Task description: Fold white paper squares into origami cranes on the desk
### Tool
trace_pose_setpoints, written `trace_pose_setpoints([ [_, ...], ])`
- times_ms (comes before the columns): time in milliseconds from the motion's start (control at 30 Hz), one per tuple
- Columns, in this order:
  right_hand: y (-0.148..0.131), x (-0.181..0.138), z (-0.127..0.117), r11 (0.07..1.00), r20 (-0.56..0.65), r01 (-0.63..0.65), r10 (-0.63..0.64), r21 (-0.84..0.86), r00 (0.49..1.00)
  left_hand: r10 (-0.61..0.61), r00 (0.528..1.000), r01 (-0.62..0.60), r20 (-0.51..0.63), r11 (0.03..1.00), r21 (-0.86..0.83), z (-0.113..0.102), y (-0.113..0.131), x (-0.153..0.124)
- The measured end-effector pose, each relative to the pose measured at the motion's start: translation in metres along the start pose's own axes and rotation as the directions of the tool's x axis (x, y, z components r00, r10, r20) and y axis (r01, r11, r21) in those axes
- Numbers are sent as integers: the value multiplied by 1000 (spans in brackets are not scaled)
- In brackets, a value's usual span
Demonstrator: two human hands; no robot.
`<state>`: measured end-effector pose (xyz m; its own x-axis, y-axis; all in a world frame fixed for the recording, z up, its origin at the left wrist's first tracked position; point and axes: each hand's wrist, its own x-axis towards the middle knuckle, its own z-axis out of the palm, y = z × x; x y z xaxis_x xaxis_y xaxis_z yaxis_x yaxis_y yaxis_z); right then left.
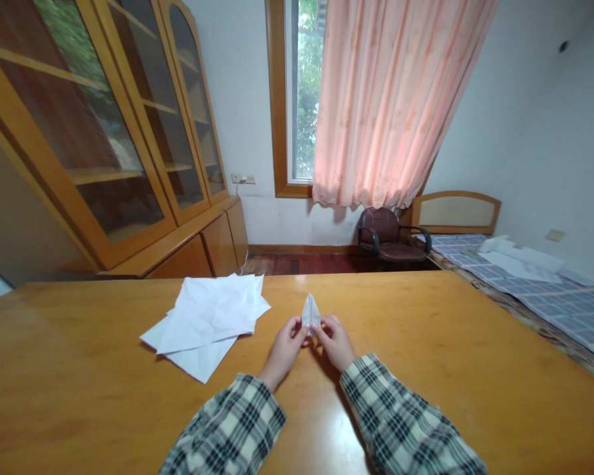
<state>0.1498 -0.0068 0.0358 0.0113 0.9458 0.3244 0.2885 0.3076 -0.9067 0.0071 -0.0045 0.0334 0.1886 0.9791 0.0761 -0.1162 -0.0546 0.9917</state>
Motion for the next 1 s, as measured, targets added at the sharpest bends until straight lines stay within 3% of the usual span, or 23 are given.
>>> trace_pose_setpoints([
  [600,-3,0,-2,999,33,20,-19,-27,999,-10,1000,10,-22,1000,8,-1,0,0],
  [1000,-3,-1,-2,997,20,37,-35,-69,999,151,988,-140,-39,969,203,-5,-5,2],
])
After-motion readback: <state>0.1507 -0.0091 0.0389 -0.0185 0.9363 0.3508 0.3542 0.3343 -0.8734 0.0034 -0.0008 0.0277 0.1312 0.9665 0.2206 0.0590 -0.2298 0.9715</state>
